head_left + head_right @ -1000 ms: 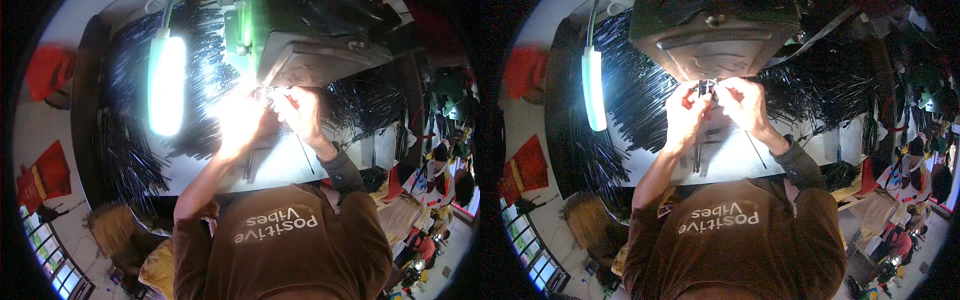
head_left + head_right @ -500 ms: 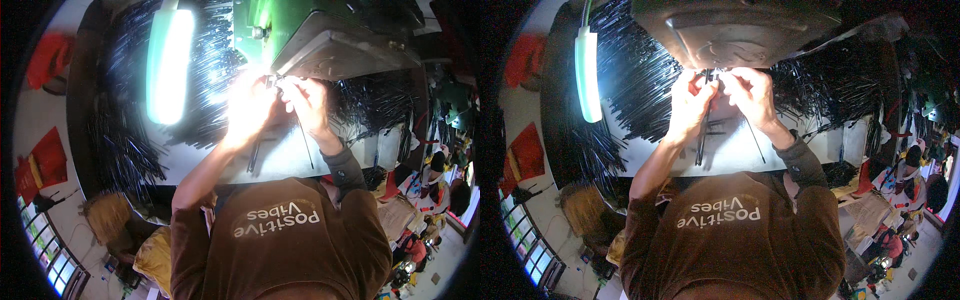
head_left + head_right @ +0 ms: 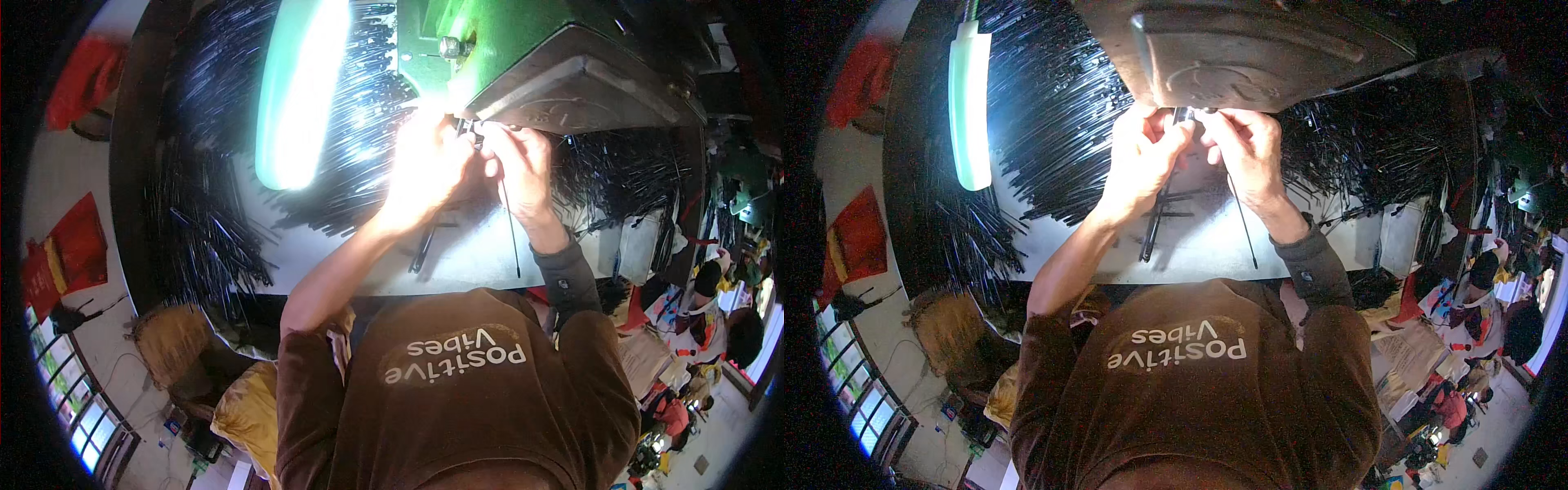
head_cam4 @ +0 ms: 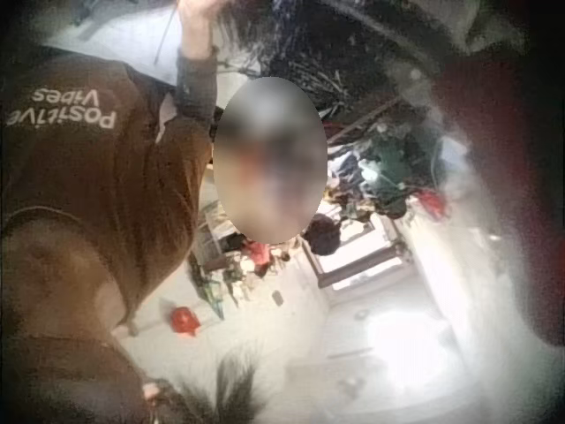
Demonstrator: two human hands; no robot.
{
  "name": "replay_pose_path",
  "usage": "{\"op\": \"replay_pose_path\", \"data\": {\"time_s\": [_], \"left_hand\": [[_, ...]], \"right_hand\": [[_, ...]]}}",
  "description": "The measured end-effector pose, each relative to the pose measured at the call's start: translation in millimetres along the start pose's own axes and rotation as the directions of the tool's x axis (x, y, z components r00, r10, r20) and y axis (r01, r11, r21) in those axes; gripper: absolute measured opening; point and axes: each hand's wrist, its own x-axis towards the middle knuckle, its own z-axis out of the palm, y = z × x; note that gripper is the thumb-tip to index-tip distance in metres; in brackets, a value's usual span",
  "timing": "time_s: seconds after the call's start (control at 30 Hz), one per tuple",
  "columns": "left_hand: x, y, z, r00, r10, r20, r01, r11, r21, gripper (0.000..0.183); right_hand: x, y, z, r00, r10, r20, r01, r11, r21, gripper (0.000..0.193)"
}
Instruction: The person assembles umbrella ribs by feeding thin metal rods into a tabletop machine to attach small metal components to the tips.
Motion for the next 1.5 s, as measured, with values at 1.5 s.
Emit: {"op": "replay_pose_path", "data": {"time_s": [1.5], "left_hand": [[19,18,1,0.992,-0.097,0.086,0.119,0.94,-0.319,0.021]], "right_hand": [[-26,0,6,0.914,0.269,0.304,-0.281,0.96,-0.004,0.025]]}}
